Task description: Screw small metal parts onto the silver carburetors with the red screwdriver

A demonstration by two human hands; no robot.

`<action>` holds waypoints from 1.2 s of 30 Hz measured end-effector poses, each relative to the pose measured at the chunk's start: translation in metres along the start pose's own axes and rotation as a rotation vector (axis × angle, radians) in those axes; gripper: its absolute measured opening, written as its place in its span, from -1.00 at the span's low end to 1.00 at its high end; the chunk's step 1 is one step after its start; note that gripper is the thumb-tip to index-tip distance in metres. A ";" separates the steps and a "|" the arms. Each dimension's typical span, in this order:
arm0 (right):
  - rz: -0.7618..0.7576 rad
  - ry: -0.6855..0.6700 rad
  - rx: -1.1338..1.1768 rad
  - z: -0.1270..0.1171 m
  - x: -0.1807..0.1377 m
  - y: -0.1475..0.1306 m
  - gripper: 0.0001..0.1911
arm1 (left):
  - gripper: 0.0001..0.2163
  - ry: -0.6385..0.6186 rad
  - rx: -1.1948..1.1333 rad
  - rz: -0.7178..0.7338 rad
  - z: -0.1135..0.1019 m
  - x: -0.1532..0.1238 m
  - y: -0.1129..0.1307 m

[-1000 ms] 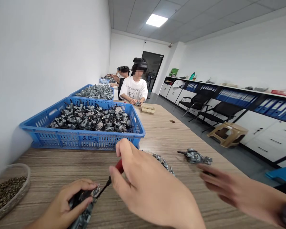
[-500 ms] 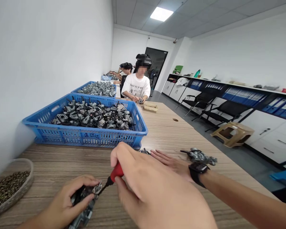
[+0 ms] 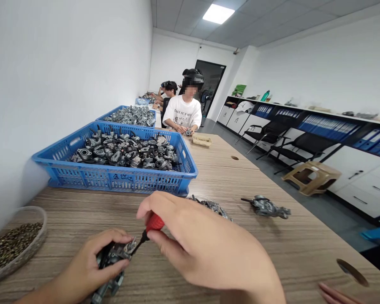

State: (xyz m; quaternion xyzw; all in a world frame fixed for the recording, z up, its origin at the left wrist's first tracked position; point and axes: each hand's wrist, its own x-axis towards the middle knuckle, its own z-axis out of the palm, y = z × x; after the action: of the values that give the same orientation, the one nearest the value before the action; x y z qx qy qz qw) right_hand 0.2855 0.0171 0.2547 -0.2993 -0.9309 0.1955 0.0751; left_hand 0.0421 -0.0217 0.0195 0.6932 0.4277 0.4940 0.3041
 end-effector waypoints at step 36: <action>0.012 0.003 -0.011 0.001 0.002 0.008 -0.60 | -0.71 0.003 -0.023 -0.041 -0.001 -0.003 0.003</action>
State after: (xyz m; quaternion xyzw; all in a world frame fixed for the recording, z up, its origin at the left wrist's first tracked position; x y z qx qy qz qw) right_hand 0.2881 0.0242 0.2504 -0.3058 -0.9300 0.1905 0.0735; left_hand 0.0414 -0.0264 0.0214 0.6800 0.4366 0.4936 0.3216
